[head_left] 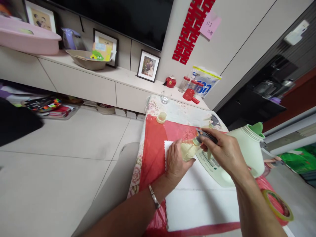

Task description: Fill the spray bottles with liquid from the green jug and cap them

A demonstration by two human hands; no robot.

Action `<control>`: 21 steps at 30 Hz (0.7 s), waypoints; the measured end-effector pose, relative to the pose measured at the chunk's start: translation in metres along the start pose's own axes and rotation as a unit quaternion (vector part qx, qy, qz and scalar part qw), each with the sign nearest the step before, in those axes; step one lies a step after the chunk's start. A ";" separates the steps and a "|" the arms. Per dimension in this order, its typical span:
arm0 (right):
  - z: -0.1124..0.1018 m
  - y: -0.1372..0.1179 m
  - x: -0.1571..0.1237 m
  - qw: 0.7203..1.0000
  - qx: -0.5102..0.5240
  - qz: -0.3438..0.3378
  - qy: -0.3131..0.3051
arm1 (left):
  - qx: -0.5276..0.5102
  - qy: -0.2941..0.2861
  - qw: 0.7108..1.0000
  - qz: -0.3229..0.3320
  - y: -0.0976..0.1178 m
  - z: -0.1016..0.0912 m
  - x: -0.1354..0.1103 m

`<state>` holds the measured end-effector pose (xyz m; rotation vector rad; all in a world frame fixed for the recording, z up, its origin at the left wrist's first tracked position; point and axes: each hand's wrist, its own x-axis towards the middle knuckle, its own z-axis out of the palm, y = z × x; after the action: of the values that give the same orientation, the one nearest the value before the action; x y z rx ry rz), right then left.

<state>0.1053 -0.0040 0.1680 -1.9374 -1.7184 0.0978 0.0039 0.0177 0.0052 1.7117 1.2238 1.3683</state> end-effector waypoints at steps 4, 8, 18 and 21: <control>-0.005 0.020 -0.008 0.977 0.207 0.034 -0.020 | -0.113 -0.034 0.992 -0.034 0.006 -0.008 0.003; 0.012 0.043 -0.012 0.877 0.468 0.110 0.018 | -0.268 -0.063 0.958 -0.085 0.008 -0.011 0.002; 0.065 0.046 -0.022 0.864 0.486 0.117 0.057 | -0.341 -0.193 0.912 -0.122 0.012 -0.009 -0.006; 0.059 0.044 -0.019 0.864 0.486 0.118 0.060 | -0.368 -0.232 0.889 -0.143 0.011 -0.013 -0.005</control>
<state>0.1180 -0.0032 0.0933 -1.3042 -0.9952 0.7599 -0.0055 0.0080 0.0161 1.1500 0.5398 0.9727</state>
